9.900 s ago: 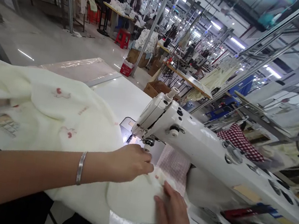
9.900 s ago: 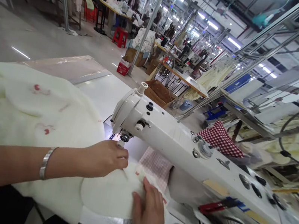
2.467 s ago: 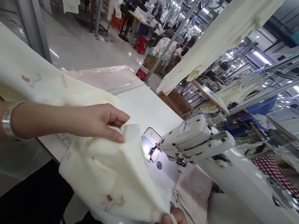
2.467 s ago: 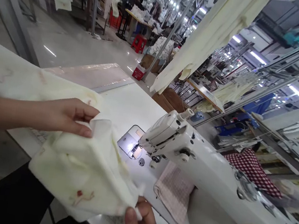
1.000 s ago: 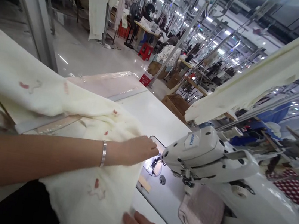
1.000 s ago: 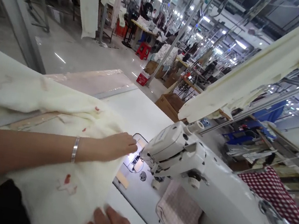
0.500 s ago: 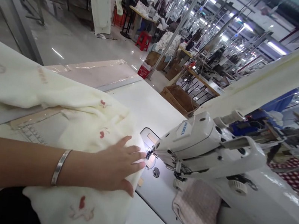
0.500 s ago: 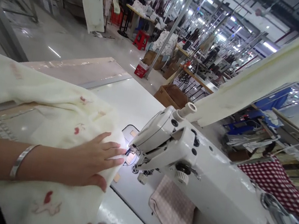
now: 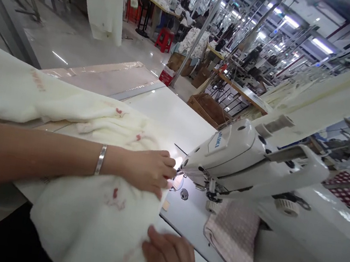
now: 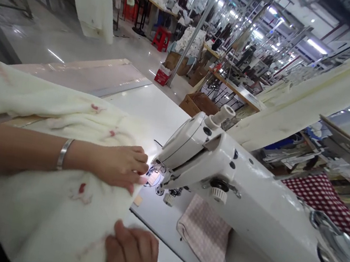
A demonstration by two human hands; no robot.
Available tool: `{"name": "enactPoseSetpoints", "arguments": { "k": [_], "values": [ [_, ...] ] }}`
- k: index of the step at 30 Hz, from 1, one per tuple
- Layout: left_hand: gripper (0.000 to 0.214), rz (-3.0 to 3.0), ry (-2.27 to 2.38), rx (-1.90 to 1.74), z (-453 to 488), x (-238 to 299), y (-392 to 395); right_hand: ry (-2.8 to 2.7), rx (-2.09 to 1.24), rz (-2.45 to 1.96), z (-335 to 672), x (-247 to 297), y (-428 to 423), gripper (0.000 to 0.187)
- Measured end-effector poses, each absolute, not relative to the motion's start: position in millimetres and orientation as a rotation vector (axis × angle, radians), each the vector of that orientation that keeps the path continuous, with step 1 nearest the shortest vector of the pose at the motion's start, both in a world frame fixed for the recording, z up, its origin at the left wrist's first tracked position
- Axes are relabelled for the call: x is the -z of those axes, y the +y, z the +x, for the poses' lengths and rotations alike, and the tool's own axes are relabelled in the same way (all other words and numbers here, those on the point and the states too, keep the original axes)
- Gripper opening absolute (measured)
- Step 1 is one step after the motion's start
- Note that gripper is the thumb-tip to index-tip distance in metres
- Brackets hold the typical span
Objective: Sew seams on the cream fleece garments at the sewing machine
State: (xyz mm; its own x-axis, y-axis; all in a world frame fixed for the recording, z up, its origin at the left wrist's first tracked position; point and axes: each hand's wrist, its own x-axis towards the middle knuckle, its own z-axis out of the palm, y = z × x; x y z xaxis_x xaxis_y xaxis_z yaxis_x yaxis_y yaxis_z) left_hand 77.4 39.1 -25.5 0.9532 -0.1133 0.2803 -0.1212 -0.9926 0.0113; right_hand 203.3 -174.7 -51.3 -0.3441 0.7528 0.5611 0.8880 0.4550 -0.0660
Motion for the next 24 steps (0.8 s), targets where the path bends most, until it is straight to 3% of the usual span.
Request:
{"name": "enactPoseSetpoints", "arguments": {
  "k": [6,11,24],
  "values": [
    [0.01,3.092,0.227,-0.328,61,21,-23,-2.145,0.229,-1.439,200,35,-171,0.025],
    [0.039,3.084,0.346,-0.485,23,39,-81,-2.137,0.323,-1.454,194,59,-202,0.01],
    [0.038,2.892,-0.064,-0.34,51,37,38,-2.238,0.209,-1.435,229,38,-129,0.018]
  ]
}}
